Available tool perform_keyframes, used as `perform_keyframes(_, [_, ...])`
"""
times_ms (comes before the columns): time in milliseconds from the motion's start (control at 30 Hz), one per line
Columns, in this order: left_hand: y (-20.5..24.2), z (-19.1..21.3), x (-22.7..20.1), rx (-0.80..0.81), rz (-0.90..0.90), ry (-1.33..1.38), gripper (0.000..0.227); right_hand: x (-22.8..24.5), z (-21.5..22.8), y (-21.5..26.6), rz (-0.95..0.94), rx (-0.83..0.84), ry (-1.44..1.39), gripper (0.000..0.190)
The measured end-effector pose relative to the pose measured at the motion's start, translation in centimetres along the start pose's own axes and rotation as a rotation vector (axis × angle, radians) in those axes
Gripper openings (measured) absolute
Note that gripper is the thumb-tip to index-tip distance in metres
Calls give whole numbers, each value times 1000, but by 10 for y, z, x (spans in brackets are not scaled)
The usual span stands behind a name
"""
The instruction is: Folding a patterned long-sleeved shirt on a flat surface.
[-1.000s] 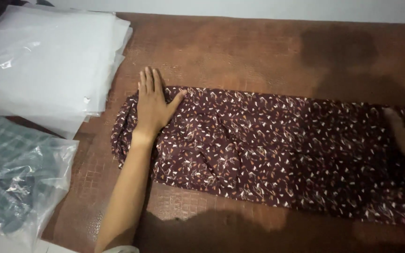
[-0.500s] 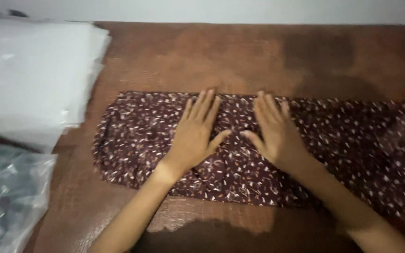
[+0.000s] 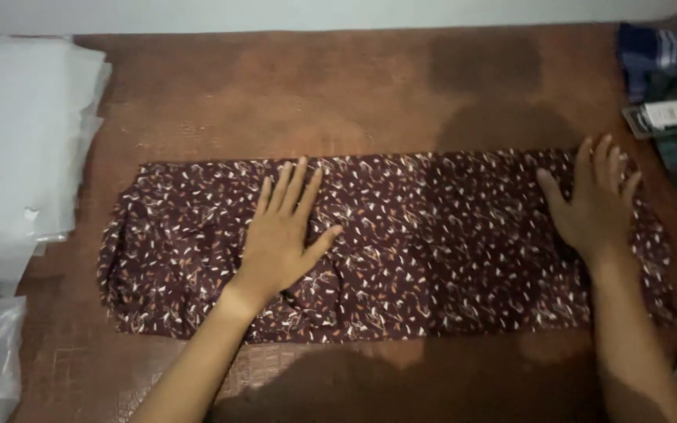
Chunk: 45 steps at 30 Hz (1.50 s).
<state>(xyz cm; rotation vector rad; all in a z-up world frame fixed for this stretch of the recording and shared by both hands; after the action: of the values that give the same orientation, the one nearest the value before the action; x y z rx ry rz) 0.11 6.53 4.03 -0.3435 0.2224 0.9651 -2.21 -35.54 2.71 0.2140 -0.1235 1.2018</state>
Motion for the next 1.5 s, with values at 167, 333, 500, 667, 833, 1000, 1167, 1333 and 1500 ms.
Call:
perform_keyframes(167, [0,9,-2,-56,-20,-23,82,-3,-1,4,54,-33,-40,92])
perform_keyframes(333, [6,49,-5,-205,-49,93,70,20,23,33,296,-357,-15,79])
perform_keyframes(500, [19,66,24,-53,162,33,65,78,30,64,815,-315,-183,66])
perform_keyframes(667, [24,77,39,63,266,120,73,87,-20,56,1038,-165,-248,69])
perform_keyframes(833, [28,87,33,127,350,262,35,78,-30,50,928,-74,-258,57])
perform_keyframes(1000, [29,96,14,-126,66,206,24,86,-19,59,880,-28,-259,65])
perform_keyframes(1167, [32,106,-4,-179,-72,56,14,153,17,86,802,69,-478,90])
perform_keyframes(1333, [26,97,-7,-258,-232,-57,9,243,0,93,838,220,-619,87])
perform_keyframes(1500, [29,103,15,-310,-198,102,15,270,-67,80,872,269,-878,42])
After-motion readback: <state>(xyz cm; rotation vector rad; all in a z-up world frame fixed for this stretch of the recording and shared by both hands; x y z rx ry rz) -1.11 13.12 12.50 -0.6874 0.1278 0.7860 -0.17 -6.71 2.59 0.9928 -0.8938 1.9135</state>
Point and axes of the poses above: each hand's wrist, its own y-axis away from the middle knuckle, its own z-axis out of the back of the hand, x = y × z, the point moved 3 cm from there along -y, towards the middle knuckle, and after that the axes turned 2 degrees about y, right-handed, at the moved point
